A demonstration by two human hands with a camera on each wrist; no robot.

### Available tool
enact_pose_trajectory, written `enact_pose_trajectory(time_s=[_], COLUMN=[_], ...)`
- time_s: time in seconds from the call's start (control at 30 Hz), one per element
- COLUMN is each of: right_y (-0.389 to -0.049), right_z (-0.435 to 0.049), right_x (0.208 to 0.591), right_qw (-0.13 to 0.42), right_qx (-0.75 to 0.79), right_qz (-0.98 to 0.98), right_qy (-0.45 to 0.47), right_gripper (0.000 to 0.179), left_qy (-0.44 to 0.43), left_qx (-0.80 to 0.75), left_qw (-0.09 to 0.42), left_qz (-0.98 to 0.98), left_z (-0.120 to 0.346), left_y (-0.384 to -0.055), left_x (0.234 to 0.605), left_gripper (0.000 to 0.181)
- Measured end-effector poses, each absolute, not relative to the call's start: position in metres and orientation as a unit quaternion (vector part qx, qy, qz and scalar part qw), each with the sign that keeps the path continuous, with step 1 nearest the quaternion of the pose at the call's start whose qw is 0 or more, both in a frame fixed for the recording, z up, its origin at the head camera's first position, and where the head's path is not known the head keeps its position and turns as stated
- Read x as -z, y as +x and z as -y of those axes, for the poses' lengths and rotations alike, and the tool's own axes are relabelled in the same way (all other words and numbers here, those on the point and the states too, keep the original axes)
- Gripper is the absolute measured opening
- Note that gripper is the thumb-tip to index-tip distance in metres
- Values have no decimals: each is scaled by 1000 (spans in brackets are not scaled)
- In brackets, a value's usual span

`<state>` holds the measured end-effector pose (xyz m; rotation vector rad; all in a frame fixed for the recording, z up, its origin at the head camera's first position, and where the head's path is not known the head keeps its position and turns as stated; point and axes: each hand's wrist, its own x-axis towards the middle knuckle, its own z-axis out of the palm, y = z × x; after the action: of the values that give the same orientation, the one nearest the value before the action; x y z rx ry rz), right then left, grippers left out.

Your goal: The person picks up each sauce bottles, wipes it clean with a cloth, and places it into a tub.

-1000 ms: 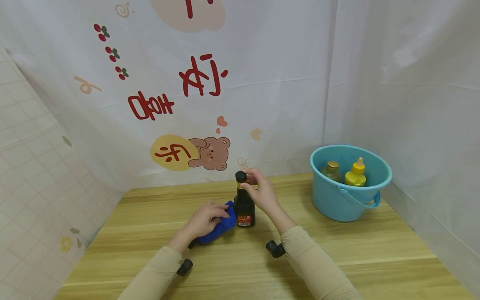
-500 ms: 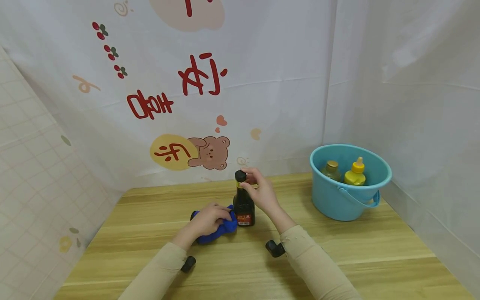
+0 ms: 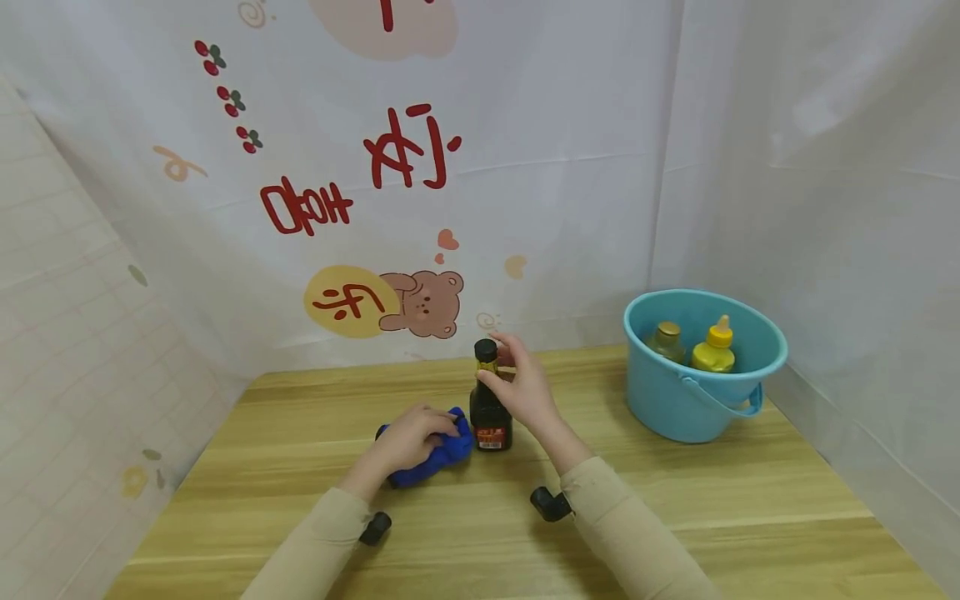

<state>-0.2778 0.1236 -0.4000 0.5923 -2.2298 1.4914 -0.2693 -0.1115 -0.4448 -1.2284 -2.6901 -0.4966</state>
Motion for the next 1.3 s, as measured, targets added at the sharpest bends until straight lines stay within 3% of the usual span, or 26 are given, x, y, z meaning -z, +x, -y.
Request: enact_pose_trajectory(time_s=[0.23,0.83,1.03,1.3], right_y=[-274,-273,-274,-278], right_z=[-116,-105,-109,-118], right_x=[397,395,395,393], right_qw=[253,289,273,205], right_qx=[-434,-373,-407,-464], right_qz=[851,875,862,846], right_qy=[152,106,130,163], right_gripper=[70,55,52,55], left_qy=[-397,-364,-362,-350], left_qx=[196,236,250,256], left_qw=[98,144,146,160], left_qz=[891,890,886,887], left_z=[123,135,138,138], left_y=[-268,-264,-264,-264], left_x=[442,435,431,419], left_gripper=[30,27,29,27])
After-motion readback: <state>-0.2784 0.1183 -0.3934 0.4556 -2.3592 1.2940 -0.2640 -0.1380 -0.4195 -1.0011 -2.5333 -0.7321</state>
